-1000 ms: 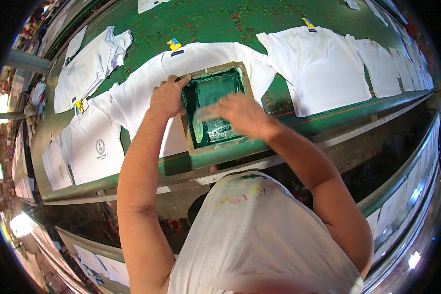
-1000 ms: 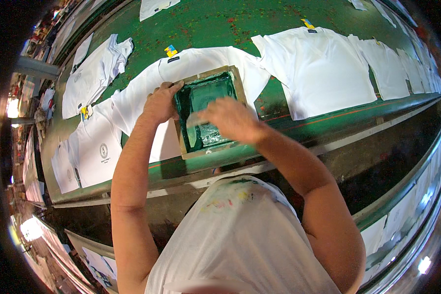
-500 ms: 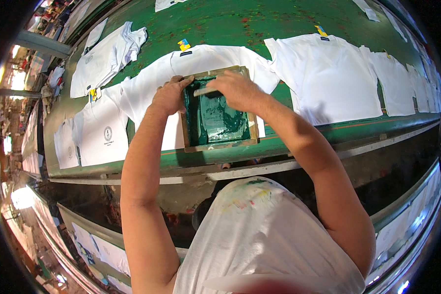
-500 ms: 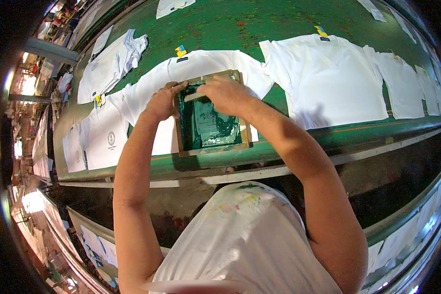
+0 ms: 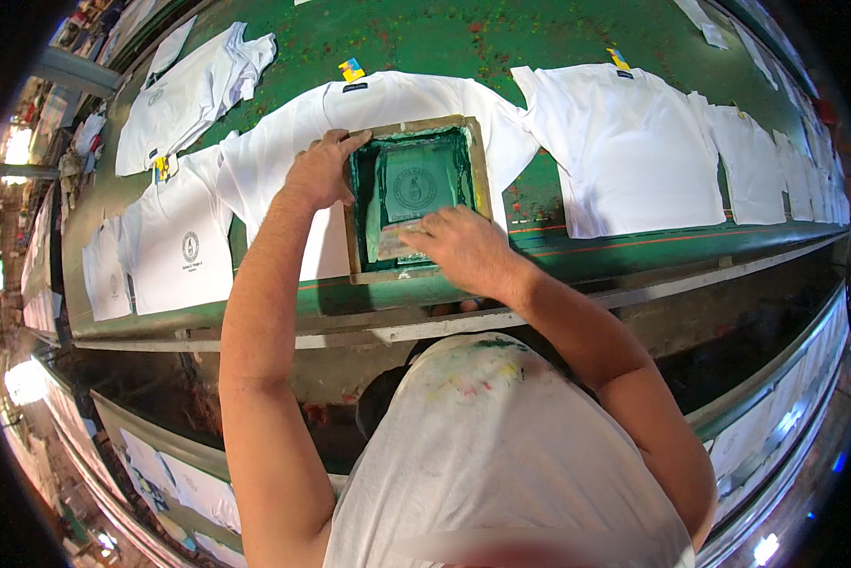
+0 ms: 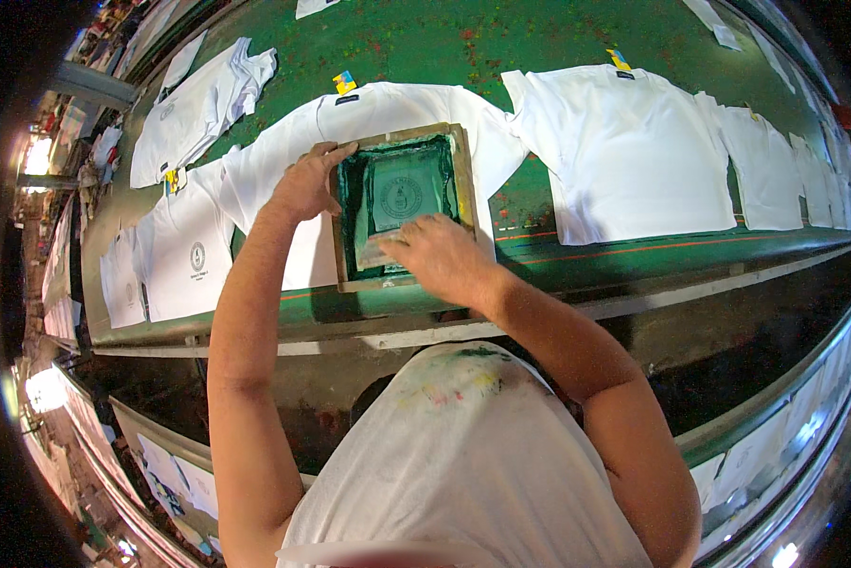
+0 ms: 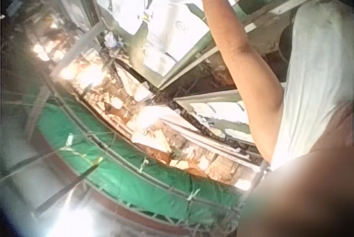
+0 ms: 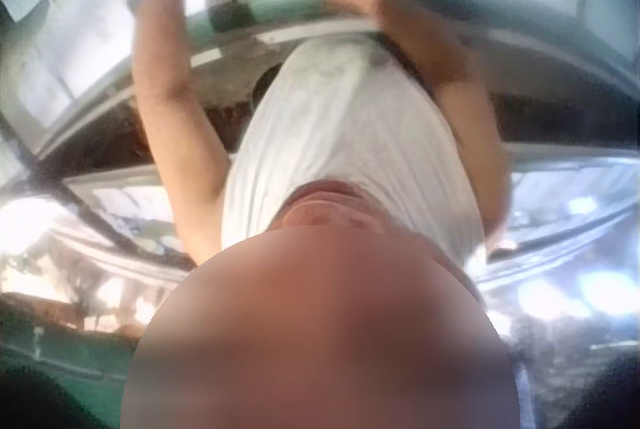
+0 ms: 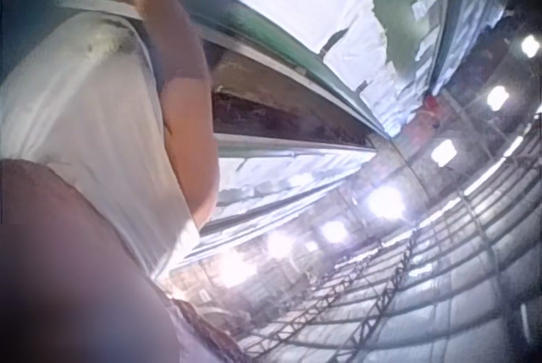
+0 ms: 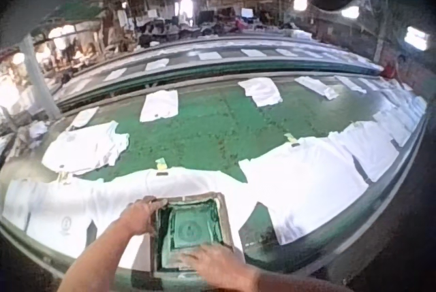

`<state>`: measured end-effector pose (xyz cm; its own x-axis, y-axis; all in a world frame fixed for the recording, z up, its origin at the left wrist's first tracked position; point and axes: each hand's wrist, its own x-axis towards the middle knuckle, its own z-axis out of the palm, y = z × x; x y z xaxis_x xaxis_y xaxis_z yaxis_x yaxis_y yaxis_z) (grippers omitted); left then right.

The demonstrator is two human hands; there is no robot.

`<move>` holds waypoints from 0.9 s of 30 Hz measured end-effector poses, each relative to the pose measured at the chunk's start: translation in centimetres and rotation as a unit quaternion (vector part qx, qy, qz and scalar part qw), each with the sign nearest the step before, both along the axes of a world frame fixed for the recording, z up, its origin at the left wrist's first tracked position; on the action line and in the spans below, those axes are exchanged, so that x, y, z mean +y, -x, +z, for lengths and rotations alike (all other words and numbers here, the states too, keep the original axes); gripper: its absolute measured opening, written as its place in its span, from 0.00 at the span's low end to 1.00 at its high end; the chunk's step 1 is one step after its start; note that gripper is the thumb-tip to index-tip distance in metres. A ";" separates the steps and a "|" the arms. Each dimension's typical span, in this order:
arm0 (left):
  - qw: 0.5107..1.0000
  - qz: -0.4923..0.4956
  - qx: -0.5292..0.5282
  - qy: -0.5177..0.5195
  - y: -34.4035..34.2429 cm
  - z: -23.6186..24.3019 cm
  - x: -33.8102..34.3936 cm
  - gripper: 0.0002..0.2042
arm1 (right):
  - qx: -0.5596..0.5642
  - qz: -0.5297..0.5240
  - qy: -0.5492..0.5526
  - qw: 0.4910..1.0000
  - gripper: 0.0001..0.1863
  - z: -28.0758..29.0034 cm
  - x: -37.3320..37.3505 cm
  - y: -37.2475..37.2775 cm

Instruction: The person uses a squeegee to press green ink through a screen-printing frame onto a series of white t-shirts laid out on a green table. The person repeatedly moves the frame to the next shirt and repeats the squeegee stroke to apply the design.

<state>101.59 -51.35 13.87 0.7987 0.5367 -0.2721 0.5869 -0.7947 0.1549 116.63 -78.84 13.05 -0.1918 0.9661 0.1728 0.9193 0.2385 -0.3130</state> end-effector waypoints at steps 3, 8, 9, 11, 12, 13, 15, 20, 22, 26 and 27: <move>0.999 0.012 -0.049 -0.003 1.0 -0.7 0.1 0.59 | 0.008 -0.007 0.001 1.000 0.28 0.0 -1.9 1.4; 0.965 0.149 -0.180 0.116 4.3 -3.5 -1.4 0.44 | 0.000 -0.006 -0.003 1.000 0.23 -0.4 -3.6 2.6; 0.944 0.192 -0.226 0.143 5.0 -4.3 -2.5 0.39 | 0.008 -0.008 -0.005 1.000 0.23 -0.4 -3.8 2.7; 0.899 0.253 -0.313 0.173 5.9 -6.4 -5.7 0.29 | 0.026 -0.010 0.000 1.000 0.23 -0.5 -4.0 2.7; 0.886 0.228 -0.383 0.126 6.3 -7.4 -7.4 0.27 | 0.043 -0.013 0.000 0.999 0.23 -0.4 -4.1 2.7; 0.863 0.242 -0.421 0.143 6.4 -8.2 -9.0 0.25 | 0.061 -0.013 0.006 0.998 0.23 -0.4 -4.2 2.5; 0.859 0.243 -0.438 0.107 6.4 -9.2 -11.0 0.24 | 0.102 -0.023 -0.003 0.995 0.23 -0.2 -4.4 2.0; 0.859 0.193 -0.473 0.040 6.2 -9.5 -12.4 0.22 | 0.186 -0.154 -0.073 0.968 0.26 -1.0 -5.1 -0.1; 0.855 0.175 -0.488 0.014 6.4 -9.4 -12.6 0.19 | 0.172 -0.196 -0.175 0.949 0.30 -2.3 -4.8 -1.0; 0.840 0.139 -0.524 -0.028 7.3 -9.3 -13.6 0.17 | 0.352 -0.333 -0.097 0.870 0.33 -5.1 -5.3 -2.2; 0.840 0.134 -0.525 -0.042 7.5 -9.3 -13.8 0.18 | 0.448 -0.348 -0.041 0.822 0.34 -5.6 -5.4 -2.4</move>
